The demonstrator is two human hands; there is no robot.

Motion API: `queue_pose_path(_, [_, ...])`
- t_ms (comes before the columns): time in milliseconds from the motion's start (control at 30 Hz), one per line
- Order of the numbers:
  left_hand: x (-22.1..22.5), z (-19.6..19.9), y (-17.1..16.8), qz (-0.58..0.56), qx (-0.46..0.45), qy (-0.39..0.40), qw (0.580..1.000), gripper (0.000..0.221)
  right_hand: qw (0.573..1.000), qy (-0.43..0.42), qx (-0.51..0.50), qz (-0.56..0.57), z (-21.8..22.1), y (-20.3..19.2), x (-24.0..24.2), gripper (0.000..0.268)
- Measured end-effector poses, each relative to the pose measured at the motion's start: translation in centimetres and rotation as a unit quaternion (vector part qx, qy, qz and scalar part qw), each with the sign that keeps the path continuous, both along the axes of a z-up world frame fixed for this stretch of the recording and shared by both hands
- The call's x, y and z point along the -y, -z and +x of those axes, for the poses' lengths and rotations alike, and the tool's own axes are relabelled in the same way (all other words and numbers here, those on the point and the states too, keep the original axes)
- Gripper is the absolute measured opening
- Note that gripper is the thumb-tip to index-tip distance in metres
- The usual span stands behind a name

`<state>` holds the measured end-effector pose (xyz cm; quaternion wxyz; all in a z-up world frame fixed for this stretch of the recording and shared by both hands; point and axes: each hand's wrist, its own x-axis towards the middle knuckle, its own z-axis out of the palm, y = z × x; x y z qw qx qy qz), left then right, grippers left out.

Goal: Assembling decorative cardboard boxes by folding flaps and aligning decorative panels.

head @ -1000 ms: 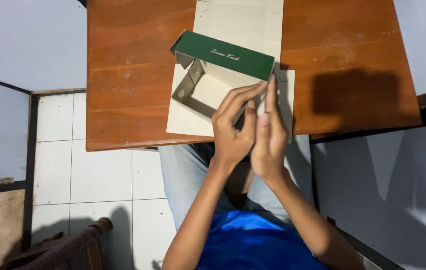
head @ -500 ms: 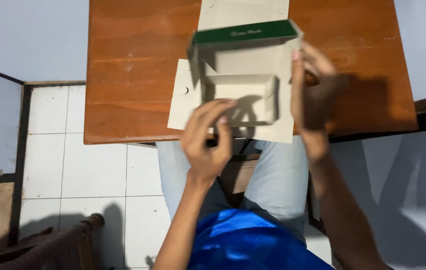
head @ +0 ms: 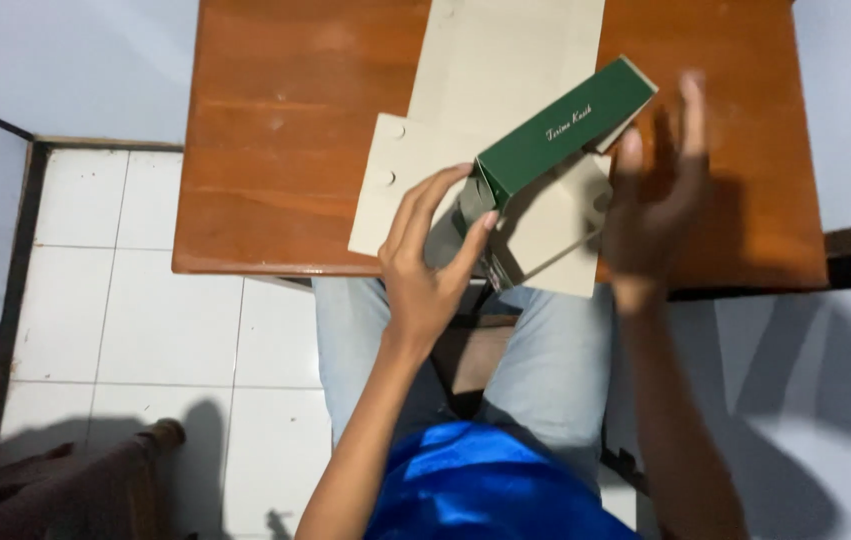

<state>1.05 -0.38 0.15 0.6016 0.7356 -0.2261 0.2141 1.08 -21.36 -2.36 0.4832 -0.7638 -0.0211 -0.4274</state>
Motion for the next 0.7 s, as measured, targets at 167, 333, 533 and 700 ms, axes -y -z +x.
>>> queue_pose_path(167, [0.0,0.2,-0.8,-0.054,-0.002,-0.012,0.998,0.026,0.981,0.138,-0.004,-0.134,-2.9,-0.5,-4.5,0.034])
queue_pose_path(333, [-0.6,0.2,-1.2,-0.063,0.001,-0.02,0.998,0.018,0.994,0.028,-0.028,-0.101,-2.1,-0.8,-7.4,0.032])
queue_pose_path(533, [-0.7,0.6,-0.3,-0.075,-0.024,-0.02,0.997,0.015,0.993,0.019,-0.098,-0.069,-1.8,-2.0,-8.8,0.01])
queue_pose_path(700, [-0.8,0.3,-0.6,-0.078,-0.035,-0.002,0.996,0.016,0.984,0.064,-0.159,0.047,-2.4,-3.0,-10.4,0.024])
